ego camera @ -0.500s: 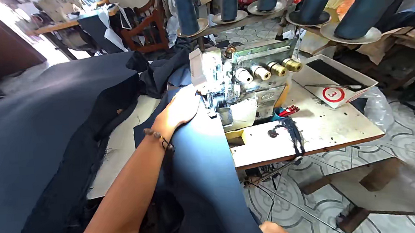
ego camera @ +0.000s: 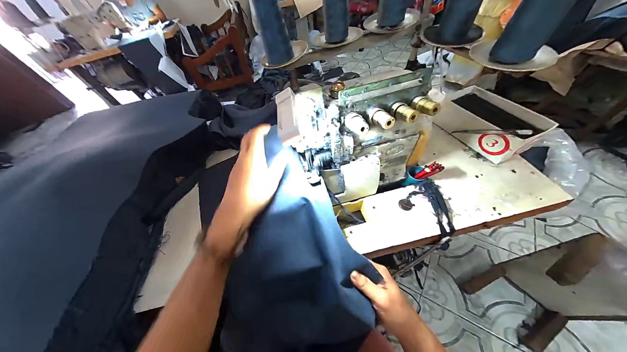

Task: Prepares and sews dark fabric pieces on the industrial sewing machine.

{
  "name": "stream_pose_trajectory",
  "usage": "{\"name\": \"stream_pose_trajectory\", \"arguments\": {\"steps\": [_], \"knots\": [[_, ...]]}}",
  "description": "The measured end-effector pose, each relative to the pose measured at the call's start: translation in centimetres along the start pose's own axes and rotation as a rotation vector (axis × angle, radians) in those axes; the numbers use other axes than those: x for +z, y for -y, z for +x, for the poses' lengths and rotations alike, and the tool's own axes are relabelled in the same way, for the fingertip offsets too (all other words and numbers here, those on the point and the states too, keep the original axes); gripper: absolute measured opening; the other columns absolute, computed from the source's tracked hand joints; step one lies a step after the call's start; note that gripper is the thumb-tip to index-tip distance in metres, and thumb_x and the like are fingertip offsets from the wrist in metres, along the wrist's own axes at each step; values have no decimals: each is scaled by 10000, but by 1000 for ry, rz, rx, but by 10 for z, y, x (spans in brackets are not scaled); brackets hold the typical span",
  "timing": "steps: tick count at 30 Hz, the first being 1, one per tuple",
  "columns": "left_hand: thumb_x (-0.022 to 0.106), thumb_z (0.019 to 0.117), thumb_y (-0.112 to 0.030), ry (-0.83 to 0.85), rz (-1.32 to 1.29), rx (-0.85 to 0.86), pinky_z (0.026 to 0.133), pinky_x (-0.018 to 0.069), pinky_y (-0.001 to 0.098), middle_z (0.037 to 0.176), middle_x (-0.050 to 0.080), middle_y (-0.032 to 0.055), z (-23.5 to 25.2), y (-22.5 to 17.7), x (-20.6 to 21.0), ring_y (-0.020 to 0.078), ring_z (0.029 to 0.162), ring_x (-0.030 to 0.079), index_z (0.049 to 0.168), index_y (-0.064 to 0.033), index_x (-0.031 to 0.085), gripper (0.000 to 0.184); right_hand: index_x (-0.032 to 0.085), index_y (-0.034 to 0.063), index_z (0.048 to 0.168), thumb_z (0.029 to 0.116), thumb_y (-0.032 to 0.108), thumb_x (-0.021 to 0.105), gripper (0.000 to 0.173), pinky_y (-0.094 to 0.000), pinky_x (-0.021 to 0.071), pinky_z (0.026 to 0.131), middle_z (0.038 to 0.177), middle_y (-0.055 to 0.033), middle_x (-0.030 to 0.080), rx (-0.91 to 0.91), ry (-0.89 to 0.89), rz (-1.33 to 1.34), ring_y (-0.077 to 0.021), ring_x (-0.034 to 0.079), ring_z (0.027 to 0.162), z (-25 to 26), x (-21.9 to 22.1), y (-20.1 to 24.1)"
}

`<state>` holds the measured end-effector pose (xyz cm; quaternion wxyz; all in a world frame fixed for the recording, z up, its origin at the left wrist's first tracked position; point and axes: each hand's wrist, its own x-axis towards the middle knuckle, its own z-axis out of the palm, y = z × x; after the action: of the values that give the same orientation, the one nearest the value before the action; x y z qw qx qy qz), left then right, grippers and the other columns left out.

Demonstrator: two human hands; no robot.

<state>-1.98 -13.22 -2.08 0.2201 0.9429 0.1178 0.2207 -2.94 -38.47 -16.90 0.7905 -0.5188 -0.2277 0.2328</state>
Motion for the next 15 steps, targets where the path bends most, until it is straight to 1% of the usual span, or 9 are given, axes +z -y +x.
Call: {"name": "stream_pose_trajectory", "arguments": {"steps": [2, 3, 4, 6, 7, 9, 11, 13, 15], "knots": [[802, 846, -420, -79, 11, -51, 1041, 481, 612, 1512, 438, 312, -87, 21, 9, 461, 1317, 526, 1477, 72, 423, 885, 699, 96, 1048, 974, 41, 536, 188, -232, 585, 861, 935, 93, 743, -20, 49, -26, 14, 691, 893, 8, -4, 2], [848, 782, -393, -104, 43, -87, 1045, 453, 663, 1466, 466, 359, -130, 35, 17, 524, 1314, 508, 1397, 123, 500, 874, 699, 105, 1024, 975, 49, 544, 172, -230, 585, 854, 923, 105, 739, -28, 83, -56, 21, 688, 885, 13, -8, 3], [851, 766, -313, -118, 76, -118, 1036, 429, 704, 1413, 505, 377, -167, 49, 23, 564, 1291, 507, 1295, 141, 585, 747, 695, 109, 1010, 975, 62, 552, 155, -223, 586, 840, 908, 116, 731, -28, 119, -93, 29, 685, 870, 16, -12, 6], [761, 797, -142, -164, 176, -137, 934, 471, 686, 1229, 628, 320, -208, 67, 19, 526, 1126, 600, 1046, 71, 732, 328, 672, 132, 1034, 993, 93, 561, 125, -194, 583, 780, 897, 143, 713, -4, 209, -117, 48, 669, 817, 22, -19, 10], [729, 839, -89, -155, 198, -147, 866, 504, 659, 1124, 641, 307, -210, 68, 6, 496, 1022, 626, 987, 61, 745, 211, 642, 148, 1042, 1008, 115, 553, 101, -170, 575, 676, 851, 150, 698, 22, 241, -89, 53, 648, 718, 24, -20, 12], [653, 940, -91, -90, 281, -174, 757, 541, 653, 975, 662, 289, -187, 63, -29, 467, 885, 672, 1024, 66, 723, 192, 605, 176, 1013, 1033, 160, 511, 97, -145, 506, 515, 734, 139, 660, 101, 271, 68, 46, 575, 550, 30, -12, 13], [560, 1009, -111, -49, 339, -198, 764, 510, 727, 967, 697, 312, -139, 60, -61, 519, 900, 690, 1129, 61, 682, 242, 608, 171, 1007, 1050, 170, 456, 158, -146, 484, 491, 697, 99, 661, 153, 232, 278, 27, 554, 506, 39, 6, 16], [495, 1048, -87, -11, 303, -276, 861, 444, 773, 1085, 661, 358, -82, 57, -85, 566, 1022, 639, 1230, 70, 633, 277, 580, 126, 1039, 1078, 157, 377, 209, -159, 481, 502, 713, 42, 654, 184, 136, 489, -3, 545, 514, 46, 29, 20], [410, 1091, -142, 29, 227, -389, 867, 479, 718, 1160, 633, 334, -24, 53, -93, 496, 1004, 649, 1321, 37, 554, 325, 561, 92, 1061, 1109, 176, 325, 255, -195, 486, 530, 724, -5, 634, 207, 52, 689, -40, 545, 542, 58, 52, 23]]}}
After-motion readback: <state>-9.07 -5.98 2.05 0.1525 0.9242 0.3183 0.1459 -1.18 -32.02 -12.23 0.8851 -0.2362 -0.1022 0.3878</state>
